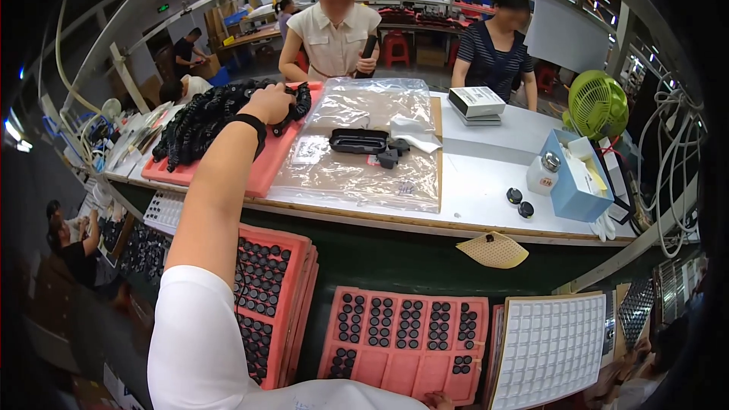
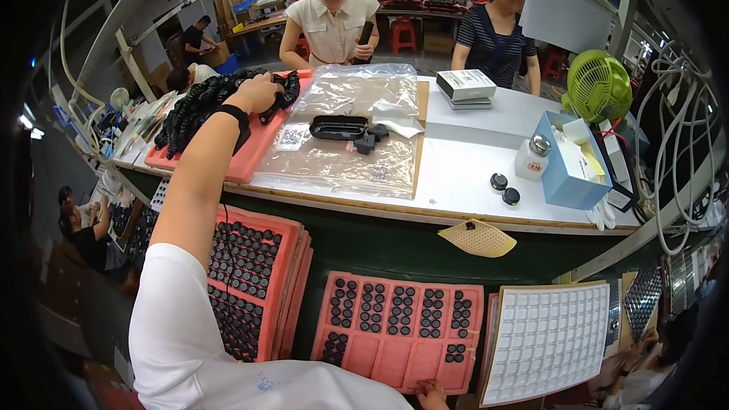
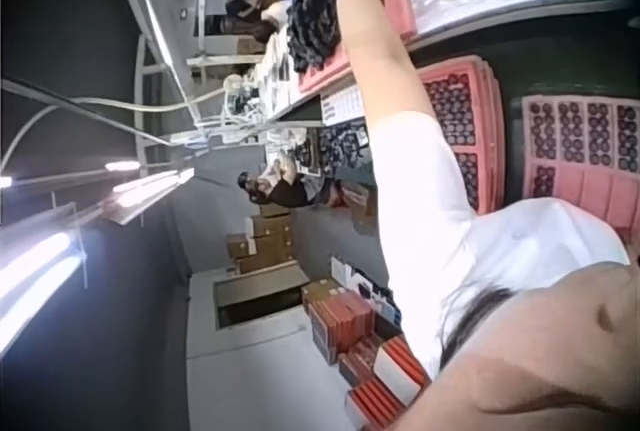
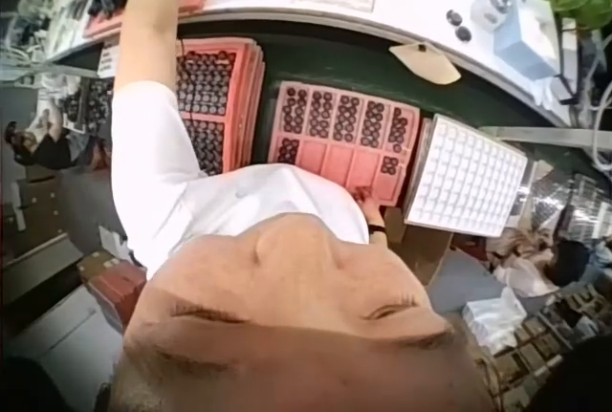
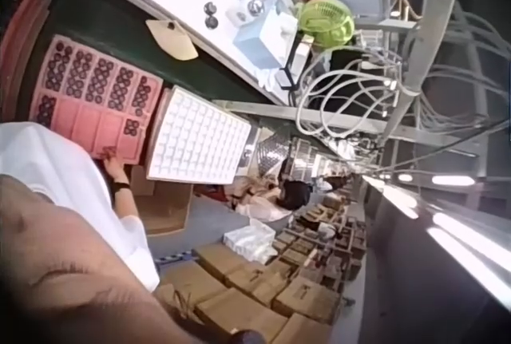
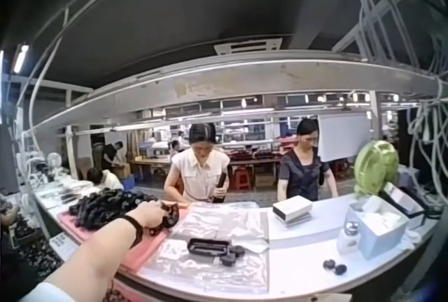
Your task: The person picks up a pink tray of small black components, joins two different black plastic parts together by hand, and places the assembled units into a white grid tray. This process is repeated for several components, handling each piece individually before placing the finished assemblies into the grid.
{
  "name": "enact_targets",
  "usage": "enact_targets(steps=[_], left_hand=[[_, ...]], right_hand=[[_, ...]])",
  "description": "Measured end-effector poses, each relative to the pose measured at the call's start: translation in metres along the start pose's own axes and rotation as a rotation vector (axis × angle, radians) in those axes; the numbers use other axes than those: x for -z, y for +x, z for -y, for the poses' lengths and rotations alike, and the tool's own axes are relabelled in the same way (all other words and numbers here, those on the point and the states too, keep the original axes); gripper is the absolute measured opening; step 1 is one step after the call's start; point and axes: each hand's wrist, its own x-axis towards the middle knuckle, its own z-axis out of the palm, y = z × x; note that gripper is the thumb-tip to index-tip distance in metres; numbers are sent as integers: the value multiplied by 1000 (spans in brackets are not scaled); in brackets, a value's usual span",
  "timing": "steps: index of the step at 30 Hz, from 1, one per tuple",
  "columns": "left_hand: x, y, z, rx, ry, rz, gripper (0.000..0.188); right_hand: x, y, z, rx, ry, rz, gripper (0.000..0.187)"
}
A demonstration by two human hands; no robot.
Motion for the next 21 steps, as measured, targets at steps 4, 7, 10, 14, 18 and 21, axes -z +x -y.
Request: enact_targets(steps=[4, 7, 10, 14, 18, 21], left_hand=[[3, -9, 1, -58, -23, -54, 30], [3, -19, 5, -60, -74, -150, 26], [-3, -26, 17, -30, -137, -235, 21], [-5, -23, 14, 29, -257, -333, 21], [-29, -10, 39, 50, -630, -558, 20], [-33, -1, 45, 137, -729, -601, 17]], right_hand=[[-11, 3, -13, -4, 43, -26, 33], [-9, 4, -9, 16, 12, -57, 32], [-3, 2, 1, 49, -71, -81, 31], [-7, -1, -3, 83, -76, -178, 29], [-12, 4, -5, 94, -111, -205, 28], [-14, 5, -10, 141, -78, -213, 27]])
